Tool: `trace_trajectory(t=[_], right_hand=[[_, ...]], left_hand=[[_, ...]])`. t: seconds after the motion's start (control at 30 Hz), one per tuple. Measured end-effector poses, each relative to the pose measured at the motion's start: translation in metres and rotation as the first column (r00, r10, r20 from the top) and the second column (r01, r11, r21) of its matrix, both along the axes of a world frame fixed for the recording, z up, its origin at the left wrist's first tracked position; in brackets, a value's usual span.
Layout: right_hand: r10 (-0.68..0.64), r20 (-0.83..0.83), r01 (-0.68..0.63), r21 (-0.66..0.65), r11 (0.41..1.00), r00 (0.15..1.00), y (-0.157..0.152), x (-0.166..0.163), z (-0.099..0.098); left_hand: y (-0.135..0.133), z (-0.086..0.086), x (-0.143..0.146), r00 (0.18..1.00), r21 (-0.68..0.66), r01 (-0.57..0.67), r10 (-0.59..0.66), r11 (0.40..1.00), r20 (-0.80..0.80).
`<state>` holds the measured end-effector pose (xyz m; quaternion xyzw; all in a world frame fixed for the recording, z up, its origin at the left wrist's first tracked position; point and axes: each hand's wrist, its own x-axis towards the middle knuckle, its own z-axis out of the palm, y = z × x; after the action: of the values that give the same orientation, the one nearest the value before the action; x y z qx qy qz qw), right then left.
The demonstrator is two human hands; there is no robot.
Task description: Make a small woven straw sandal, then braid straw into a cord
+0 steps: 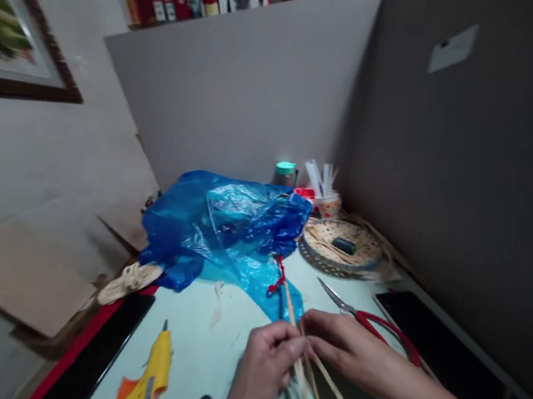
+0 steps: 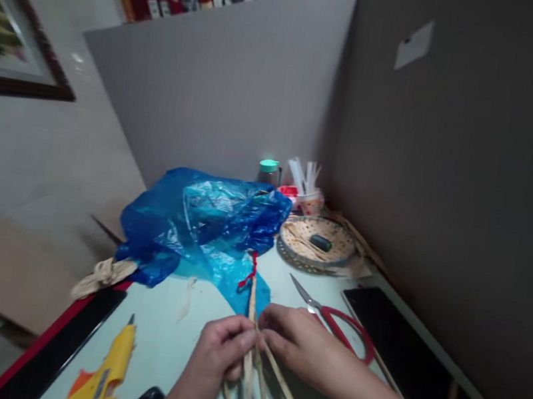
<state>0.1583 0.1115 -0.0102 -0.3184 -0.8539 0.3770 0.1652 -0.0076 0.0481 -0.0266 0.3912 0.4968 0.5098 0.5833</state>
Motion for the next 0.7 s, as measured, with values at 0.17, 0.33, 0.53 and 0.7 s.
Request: trace_trajectory(t=[0.17, 0.33, 0.53, 0.7], right_hand=[[-0.045, -0.171, 0.006, -0.224, 0.975, 0.984, -0.006, -0.018, -0.002], [-0.118, -0.252, -0.024, -0.497, 0.867, 0.96, -0.006, -0.022, -0.001], [-0.109, -0.249, -0.045, -0.541, 0.84, 0.962, -0.011, -0.02, 0.004], [-0.107, -0.189, 0.039, -0.329, 0.943, 0.976, -0.01, -0.019, 0.005]], left_hand=[[-0.01, -0.01, -0.005, 0.996, 0.03, 0.028, -0.026, 0.999, -0.088], [-0.009, -0.008, 0.0, 0.99, 0.044, 0.052, -0.046, 0.998, -0.133], [-0.01, 0.0, 0.001, 0.984, 0.081, 0.054, -0.039, 0.995, -0.171], [-0.013, 0.003, 0.002, 0.997, 0.065, 0.05, -0.046, 0.997, -0.067]])
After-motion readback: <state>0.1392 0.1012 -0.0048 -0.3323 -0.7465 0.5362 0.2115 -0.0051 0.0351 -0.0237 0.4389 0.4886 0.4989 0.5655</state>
